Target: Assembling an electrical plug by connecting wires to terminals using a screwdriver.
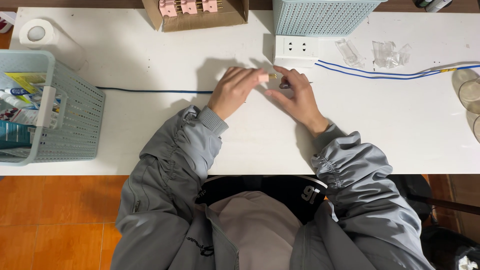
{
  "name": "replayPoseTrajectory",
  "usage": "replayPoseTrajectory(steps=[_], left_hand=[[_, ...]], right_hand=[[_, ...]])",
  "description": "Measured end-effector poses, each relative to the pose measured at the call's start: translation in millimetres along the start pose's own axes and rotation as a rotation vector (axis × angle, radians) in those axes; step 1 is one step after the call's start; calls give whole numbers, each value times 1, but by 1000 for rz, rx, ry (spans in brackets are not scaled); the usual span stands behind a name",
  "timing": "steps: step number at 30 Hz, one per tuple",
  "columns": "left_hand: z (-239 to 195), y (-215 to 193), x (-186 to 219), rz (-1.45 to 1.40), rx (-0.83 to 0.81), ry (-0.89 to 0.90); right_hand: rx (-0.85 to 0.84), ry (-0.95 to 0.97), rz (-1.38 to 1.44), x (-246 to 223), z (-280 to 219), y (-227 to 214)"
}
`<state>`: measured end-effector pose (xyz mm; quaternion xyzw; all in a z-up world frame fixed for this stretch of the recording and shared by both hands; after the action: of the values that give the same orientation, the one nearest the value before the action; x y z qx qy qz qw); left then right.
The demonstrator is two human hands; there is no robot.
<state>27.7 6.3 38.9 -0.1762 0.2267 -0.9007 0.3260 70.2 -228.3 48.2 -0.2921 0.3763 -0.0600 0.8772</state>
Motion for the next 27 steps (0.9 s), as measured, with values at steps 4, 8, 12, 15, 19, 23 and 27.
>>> replayPoseTrajectory(steps=[4,8,12,15,19,23,27], left_hand=[[-4,-7,-15,9,118,-166],[-10,-9,-19,92,242,-384],[-17,-5,-31,18,275,-480],[-15,-6,-31,-40,298,-519],[-15,-5,-33,-177,332,-613],[-9,-11,-29,-311,313,-845],[-10,-12,-33,-388,324,-872]], right_hand=[[-69,-136,-278,-4,5,15],[-97,-190,-334,3,14,28],[-90,-182,-320,21,23,44],[-97,-153,-290,24,25,47],[-113,-149,-252,29,28,49],[-108,-208,-315,20,27,52],[-126,-208,-333,23,27,54]])
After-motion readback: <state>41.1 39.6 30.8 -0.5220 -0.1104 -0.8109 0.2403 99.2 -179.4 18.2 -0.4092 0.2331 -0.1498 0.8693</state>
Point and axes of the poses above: each hand's wrist, its own z-axis towards the middle knuckle, its own y-axis out of the palm, x = y × z, the point moved 3 cm from there along z, towards the middle knuckle, and after that the axes turned 4 degrees about x, right-handed, at the moved point
